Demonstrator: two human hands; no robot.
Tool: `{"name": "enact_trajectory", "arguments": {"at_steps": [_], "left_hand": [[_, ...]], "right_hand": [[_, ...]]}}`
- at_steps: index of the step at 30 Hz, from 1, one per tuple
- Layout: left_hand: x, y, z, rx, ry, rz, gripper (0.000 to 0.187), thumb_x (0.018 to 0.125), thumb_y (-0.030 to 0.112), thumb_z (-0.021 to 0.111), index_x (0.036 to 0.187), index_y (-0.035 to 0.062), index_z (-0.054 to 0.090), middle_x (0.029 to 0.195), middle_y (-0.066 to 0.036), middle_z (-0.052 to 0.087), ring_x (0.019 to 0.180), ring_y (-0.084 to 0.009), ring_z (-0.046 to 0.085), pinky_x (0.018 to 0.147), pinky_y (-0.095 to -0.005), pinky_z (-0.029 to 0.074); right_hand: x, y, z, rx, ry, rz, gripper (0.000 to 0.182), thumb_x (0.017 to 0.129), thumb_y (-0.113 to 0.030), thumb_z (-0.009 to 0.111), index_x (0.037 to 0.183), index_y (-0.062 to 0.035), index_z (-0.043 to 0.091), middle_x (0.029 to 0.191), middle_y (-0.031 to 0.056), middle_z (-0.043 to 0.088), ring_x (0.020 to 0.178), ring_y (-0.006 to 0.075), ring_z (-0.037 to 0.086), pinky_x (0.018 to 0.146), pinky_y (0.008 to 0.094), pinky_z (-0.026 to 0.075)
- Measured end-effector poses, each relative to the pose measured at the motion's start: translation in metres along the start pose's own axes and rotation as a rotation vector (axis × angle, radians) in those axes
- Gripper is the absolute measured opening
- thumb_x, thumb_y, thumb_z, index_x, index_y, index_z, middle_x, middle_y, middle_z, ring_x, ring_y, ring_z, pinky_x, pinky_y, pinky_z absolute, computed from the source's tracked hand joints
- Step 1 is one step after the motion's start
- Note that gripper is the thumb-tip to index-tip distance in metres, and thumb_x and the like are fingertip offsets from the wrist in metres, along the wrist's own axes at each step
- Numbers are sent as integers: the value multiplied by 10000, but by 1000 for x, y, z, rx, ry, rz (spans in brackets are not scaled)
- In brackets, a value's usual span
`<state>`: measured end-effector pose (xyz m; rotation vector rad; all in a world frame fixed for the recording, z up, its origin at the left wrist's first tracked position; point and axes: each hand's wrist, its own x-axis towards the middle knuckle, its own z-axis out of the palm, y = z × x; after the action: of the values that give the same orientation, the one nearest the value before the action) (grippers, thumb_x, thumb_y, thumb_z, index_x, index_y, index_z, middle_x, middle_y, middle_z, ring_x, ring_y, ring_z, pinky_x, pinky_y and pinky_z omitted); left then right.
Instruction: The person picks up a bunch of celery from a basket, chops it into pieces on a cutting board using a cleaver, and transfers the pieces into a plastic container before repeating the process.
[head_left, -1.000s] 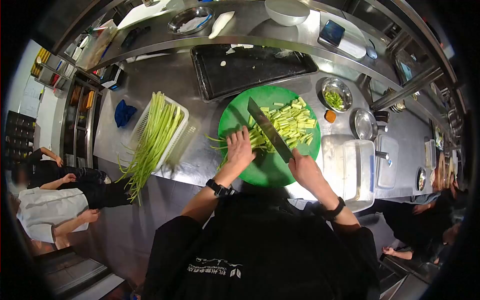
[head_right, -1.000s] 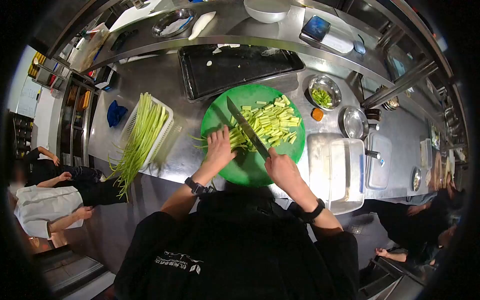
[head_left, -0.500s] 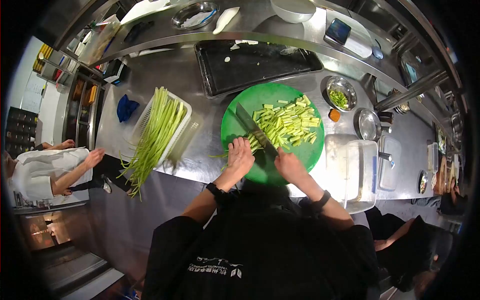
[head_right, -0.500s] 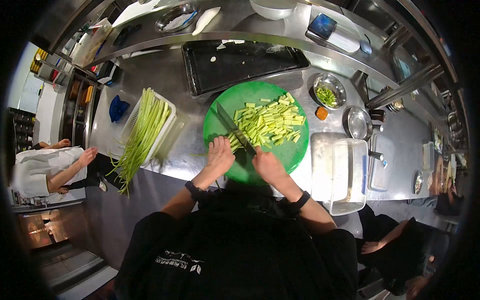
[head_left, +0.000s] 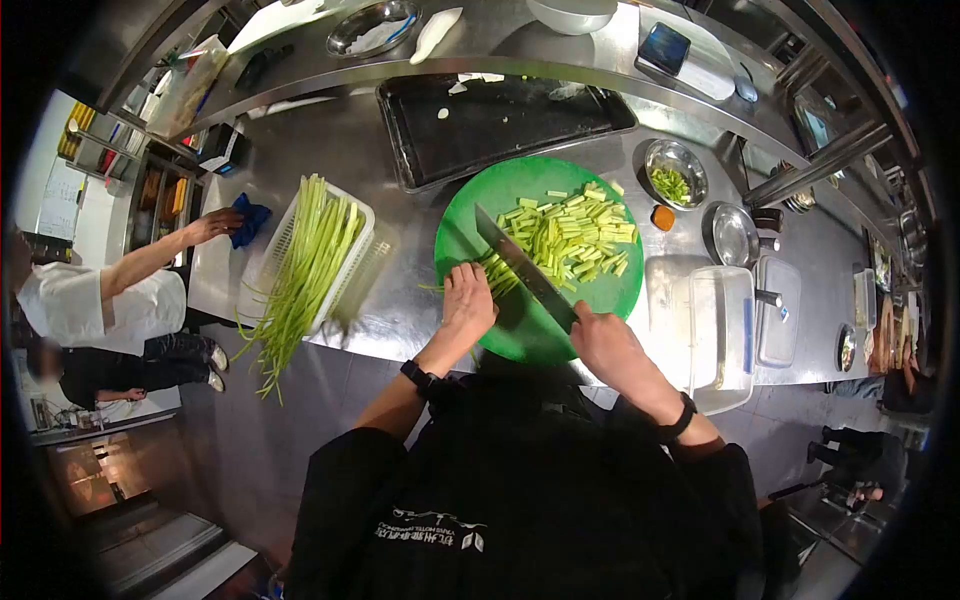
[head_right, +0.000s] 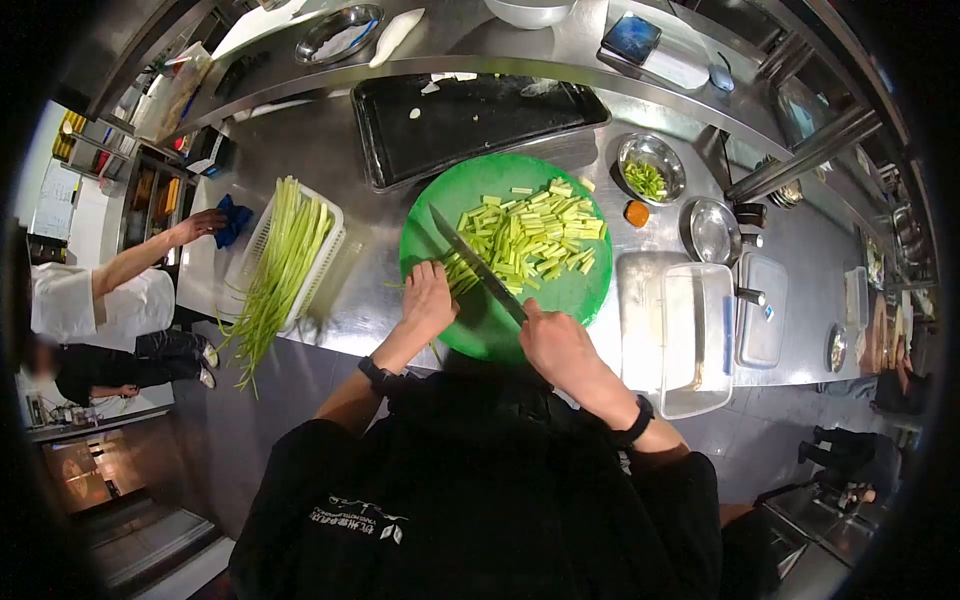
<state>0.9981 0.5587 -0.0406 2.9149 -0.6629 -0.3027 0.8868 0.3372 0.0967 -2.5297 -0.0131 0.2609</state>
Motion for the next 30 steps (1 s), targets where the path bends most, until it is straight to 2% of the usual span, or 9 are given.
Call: {"name": "enact_trajectory", "arguments": {"at_steps": [5,10,13,15,16,21,24,26,30], "left_hand": [[-7,0,26,31,105,50,507,775,159,692,1198,-64,524,1165,-189,507,1126,-357,489,953,-482,423],[-7,0,24,47,186,113,396,841,96,555,1202,-66,543,1081,-160,531,1038,-326,511,870,-464,429],[-4,3,32,-21,170,52,417,780,101,643,1155,-49,541,1109,-182,521,1084,-364,504,924,-476,426],[6,8,27,-80,218,80,502,800,88,648,1253,-82,512,1147,-198,519,1111,-373,499,953,-470,418],[8,11,21,-70,175,70,638,806,127,684,1349,-114,451,1189,-214,513,1143,-378,488,976,-479,412],[-12,15,1,-97,155,-45,850,751,248,777,1401,-137,389,1207,-199,492,1152,-351,476,1023,-473,385],[-17,12,12,-48,91,-59,713,781,211,720,1350,-120,444,1184,-185,505,1131,-337,487,992,-465,399],[-16,9,35,66,177,29,523,826,158,624,1270,-94,510,1144,-164,522,1094,-313,502,944,-442,417],[-16,10,30,110,250,26,387,853,108,540,1197,-69,555,1105,-148,537,1059,-294,515,902,-413,427]], "right_hand": [[37,22,72,-57,-32,-31,282,901,-123,572,1116,60,576,668,272,639,674,473,659,651,551,543],[41,28,62,-6,-3,-8,255,912,-126,557,1092,53,573,669,288,631,683,483,655,659,564,539],[27,28,41,0,30,2,215,919,-119,547,1048,52,565,660,296,621,674,493,646,657,570,533],[18,22,24,-14,55,18,198,923,-115,543,1027,53,561,655,299,617,668,498,641,655,574,529],[14,18,14,-4,41,28,201,926,-113,541,1027,59,561,652,299,616,663,497,640,651,572,527],[5,1,-3,-4,9,-38,196,927,-101,540,1013,74,548,630,294,609,641,484,642,626,552,530],[12,-3,10,-30,-48,-60,188,915,-91,547,1001,76,543,623,290,607,639,482,643,622,545,536],[25,6,40,-44,-46,-81,194,910,-91,548,1003,79,543,627,287,610,639,482,644,622,544,540],[43,22,78,-29,-19,-87,208,903,-108,557,1015,67,545,640,285,615,648,481,646,627,550,543]]}}
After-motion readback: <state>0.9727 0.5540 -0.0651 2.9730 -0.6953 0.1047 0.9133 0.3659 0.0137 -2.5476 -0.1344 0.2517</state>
